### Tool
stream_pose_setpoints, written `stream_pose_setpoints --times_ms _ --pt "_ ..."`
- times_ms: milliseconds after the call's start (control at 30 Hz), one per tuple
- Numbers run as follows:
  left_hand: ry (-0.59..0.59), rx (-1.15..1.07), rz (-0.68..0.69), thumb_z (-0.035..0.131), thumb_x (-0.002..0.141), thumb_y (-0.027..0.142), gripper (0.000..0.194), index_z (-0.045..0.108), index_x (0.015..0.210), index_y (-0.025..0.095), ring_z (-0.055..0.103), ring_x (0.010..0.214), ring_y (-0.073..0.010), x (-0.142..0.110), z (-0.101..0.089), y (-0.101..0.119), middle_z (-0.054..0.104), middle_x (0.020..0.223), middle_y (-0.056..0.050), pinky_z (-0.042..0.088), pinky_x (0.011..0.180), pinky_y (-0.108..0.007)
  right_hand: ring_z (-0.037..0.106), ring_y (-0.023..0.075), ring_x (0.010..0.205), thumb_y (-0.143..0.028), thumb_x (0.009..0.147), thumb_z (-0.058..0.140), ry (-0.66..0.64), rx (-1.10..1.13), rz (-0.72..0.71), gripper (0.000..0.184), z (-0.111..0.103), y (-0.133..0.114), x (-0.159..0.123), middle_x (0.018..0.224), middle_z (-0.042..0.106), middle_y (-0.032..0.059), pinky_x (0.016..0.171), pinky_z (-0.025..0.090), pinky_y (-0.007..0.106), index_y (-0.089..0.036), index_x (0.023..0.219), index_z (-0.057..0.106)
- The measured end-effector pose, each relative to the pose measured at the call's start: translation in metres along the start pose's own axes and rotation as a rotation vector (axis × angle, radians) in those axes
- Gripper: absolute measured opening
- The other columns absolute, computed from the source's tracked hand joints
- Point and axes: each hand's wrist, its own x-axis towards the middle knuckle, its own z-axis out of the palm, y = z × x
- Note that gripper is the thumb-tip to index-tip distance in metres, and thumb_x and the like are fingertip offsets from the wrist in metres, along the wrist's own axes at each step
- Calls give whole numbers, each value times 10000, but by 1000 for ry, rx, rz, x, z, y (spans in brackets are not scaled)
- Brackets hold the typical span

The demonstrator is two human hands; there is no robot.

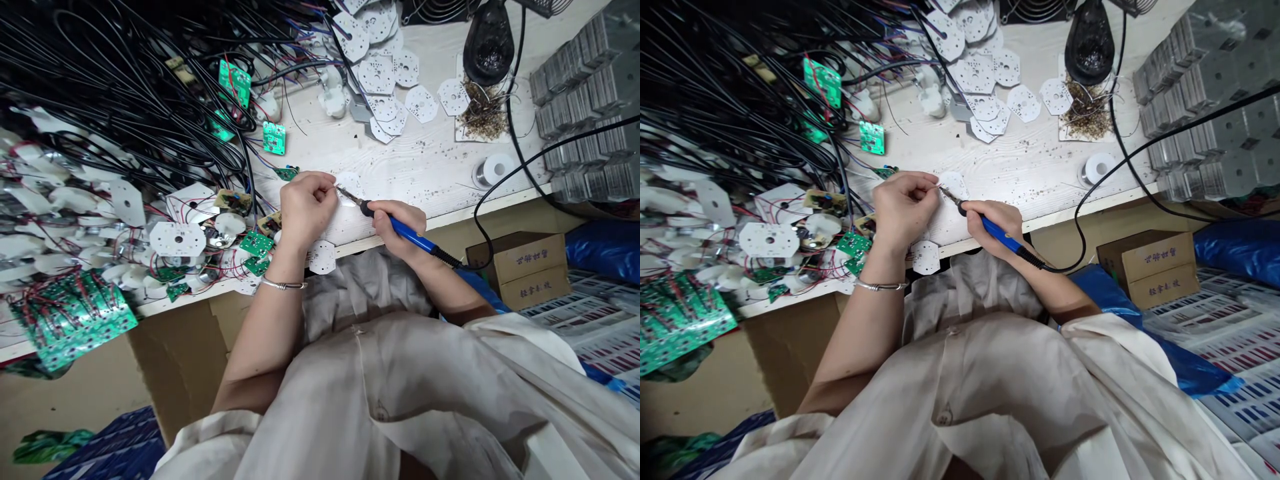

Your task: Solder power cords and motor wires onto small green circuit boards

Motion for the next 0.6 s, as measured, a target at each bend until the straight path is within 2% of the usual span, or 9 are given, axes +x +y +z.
stream_pose_setpoints --times_ms 100,167,233,300,367,433,533,600 --pt "-3 -3 0 600 791 107 110 660 742 185 686 883 -161 0 -1 1 758 972 -40 564 794 -290 762 133 721 -347 979 556 35 27 -11 218 0 0 -4 764 787 -4 755 651 264 -241 950 745" --pt "5 -1 6 594 782 110 111 657 731 187 683 872 -159 0 -1 2 758 960 -39 561 785 -287 751 138 699 -368 984 552 105 34 46 223 0 2 -8 759 774 -2 756 654 288 -243 965 736" --pt "8 12 5 592 774 110 112 654 726 190 681 864 -157 0 -1 2 759 951 -35 558 765 -282 727 136 658 -404 997 531 178 30 119 245 2 4 -11 769 760 -4 742 652 307 -253 1037 720" --pt "4 20 3 594 774 114 111 657 727 193 685 865 -157 1 -1 3 762 949 -30 558 751 -277 736 147 723 -424 1002 526 185 15 122 265 5 7 -10 840 761 7 793 651 329 -269 1146 686" --pt "9 10 5 597 777 117 113 663 725 193 690 868 -158 1 0 3 766 948 -29 560 751 -274 753 168 890 -428 1002 531 115 -8 49 297 9 10 -6 980 763 37 899 638 351 -281 1234 644" --pt "10 -9 3 598 779 119 114 672 730 191 690 859 -153 1 0 3 768 960 -30 560 759 -271 737 184 1027 -440 1006 521 -9 -40 -22 336 13 12 -1 1107 733 70 955 621 354 -277 1285 614" --pt "10 -43 -5 610 802 145 102 697 765 184 667 793 -138 -1 -1 0 765 965 -30 551 756 -270 720 188 1057 -458 1024 479 -171 -94 -29 379 17 15 2 1168 674 97 909 624 328 -251 1322 588" --pt "14 -67 -13 629 845 205 100 725 828 185 637 735 -132 -2 -2 -1 757 925 -26 539 740 -277 712 192 1062 -467 1033 449 -223 -129 6 397 18 17 2 1165 650 100 891 623 317 -242 1332 581"
